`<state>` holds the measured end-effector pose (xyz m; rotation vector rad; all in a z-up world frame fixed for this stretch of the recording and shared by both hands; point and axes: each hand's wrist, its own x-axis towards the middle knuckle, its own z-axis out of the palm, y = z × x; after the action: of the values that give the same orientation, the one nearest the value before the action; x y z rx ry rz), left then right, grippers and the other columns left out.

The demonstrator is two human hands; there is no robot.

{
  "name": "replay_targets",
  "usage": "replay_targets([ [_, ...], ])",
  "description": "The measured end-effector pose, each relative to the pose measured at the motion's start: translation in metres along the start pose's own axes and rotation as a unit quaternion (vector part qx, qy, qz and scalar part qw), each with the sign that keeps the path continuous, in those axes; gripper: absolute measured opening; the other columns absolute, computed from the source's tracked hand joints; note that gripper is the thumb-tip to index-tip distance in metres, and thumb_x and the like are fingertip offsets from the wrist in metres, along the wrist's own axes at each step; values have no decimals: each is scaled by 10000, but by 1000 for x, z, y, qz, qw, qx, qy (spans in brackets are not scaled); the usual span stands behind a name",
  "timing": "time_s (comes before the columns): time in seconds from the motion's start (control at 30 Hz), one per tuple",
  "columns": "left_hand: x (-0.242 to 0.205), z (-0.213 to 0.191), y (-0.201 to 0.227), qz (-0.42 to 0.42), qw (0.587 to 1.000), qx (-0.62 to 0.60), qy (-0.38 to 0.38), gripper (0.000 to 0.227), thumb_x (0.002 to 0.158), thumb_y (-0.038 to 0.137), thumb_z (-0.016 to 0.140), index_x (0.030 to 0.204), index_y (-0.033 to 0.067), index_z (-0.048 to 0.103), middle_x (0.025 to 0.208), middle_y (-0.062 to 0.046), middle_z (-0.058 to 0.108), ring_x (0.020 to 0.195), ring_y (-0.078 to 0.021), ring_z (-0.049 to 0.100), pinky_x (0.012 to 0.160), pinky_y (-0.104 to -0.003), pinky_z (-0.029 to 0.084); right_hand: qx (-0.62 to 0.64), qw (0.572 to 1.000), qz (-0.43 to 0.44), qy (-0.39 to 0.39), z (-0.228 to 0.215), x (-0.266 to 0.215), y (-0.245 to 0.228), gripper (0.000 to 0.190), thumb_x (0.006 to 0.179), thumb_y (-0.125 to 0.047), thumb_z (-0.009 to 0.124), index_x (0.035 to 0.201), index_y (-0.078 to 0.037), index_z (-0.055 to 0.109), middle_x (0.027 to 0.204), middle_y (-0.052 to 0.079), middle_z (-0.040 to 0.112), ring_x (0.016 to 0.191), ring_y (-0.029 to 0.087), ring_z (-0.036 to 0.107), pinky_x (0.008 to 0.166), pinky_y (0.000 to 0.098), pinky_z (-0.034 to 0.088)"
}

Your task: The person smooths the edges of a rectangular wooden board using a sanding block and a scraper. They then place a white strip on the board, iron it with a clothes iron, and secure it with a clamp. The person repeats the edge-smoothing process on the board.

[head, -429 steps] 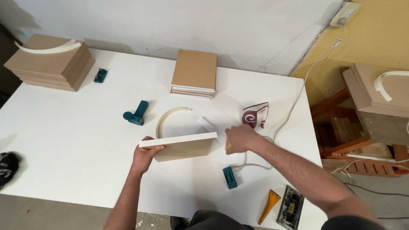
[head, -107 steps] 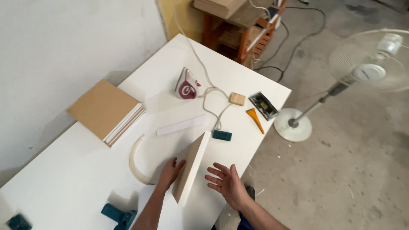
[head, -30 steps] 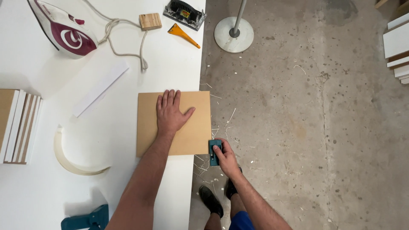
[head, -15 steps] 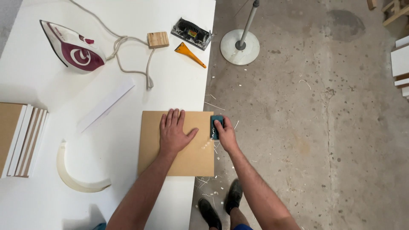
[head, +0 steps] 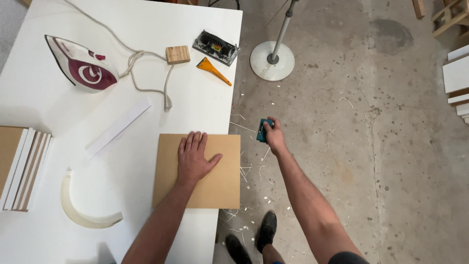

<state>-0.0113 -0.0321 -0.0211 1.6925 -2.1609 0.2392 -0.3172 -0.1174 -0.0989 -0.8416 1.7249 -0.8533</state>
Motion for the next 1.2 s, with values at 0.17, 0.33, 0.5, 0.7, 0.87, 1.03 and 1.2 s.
replay_targets([
  [0.17, 1, 4, -6, 9, 1000, -8, -12, 879, 779, 752, 649, 1403, 133, 638, 1413, -124, 608, 1403, -312, 522, 1197, -532, 351, 64, 995, 6, -78, -27, -134, 27, 507, 1018, -356, 641, 1430, -75, 549, 1266, 224, 647, 1066, 338, 619, 793, 507, 562],
  [0.33, -2, 10, -6, 1, 998, -2, -61, 833, 803, 703, 637, 1478, 218, 582, 1460, -144, 533, 1455, -364, 441, 1213, -604, 277, 94, 987, 40, -122, -41, -256, 25, 471, 1050, -246, 563, 1496, -105, 511, 1242, 125, 636, 1071, 239, 542, 906, 422, 515],
  [0.5, 1, 13, 8, -31, 999, -1, -38, 804, 819, 672, 647, 1444, 168, 601, 1454, -187, 530, 1449, -386, 441, 1200, -653, 248, 60, 987, 15, -151, -14, -295, 47, 450, 1052, -247, 539, 1491, -163, 487, 1126, 58, 614, 1000, 177, 524, 860, 352, 510],
  [0.7, 6, 8, 13, -39, 997, -6, -61, 788, 874, 687, 577, 1461, 162, 581, 1515, -125, 545, 1485, -315, 430, 1220, -639, 204, 30, 987, -36, -157, 6, -296, 51, 446, 1043, -292, 569, 1466, -162, 513, 1088, 77, 627, 995, 186, 565, 874, 373, 520],
  [0.87, 2, 7, 14, -39, 998, 0, -53, 783, 873, 683, 580, 1456, 160, 582, 1472, -115, 567, 1469, -304, 442, 1216, -631, 213, -2, 986, -43, -159, 14, -302, 41, 463, 1041, -301, 576, 1481, -179, 502, 1084, 103, 649, 1004, 209, 610, 878, 403, 534],
  [1.03, 6, 3, 17, -46, 997, 7, -69, 800, 866, 699, 562, 1460, 164, 576, 1480, -106, 572, 1482, -295, 428, 1228, -627, 199, -57, 993, -5, -108, 22, -287, 10, 445, 1015, -358, 609, 1435, -225, 550, 1056, 187, 675, 1015, 351, 669, 864, 489, 539],
  [1.2, 9, -6, 17, -53, 994, 0, -92, 803, 856, 690, 552, 1466, 168, 569, 1497, -95, 558, 1486, -298, 420, 1230, -629, 208, -66, 994, -31, -78, 37, -204, -7, 443, 1012, -405, 603, 1420, -238, 566, 1093, 194, 698, 1056, 393, 669, 897, 515, 537],
])
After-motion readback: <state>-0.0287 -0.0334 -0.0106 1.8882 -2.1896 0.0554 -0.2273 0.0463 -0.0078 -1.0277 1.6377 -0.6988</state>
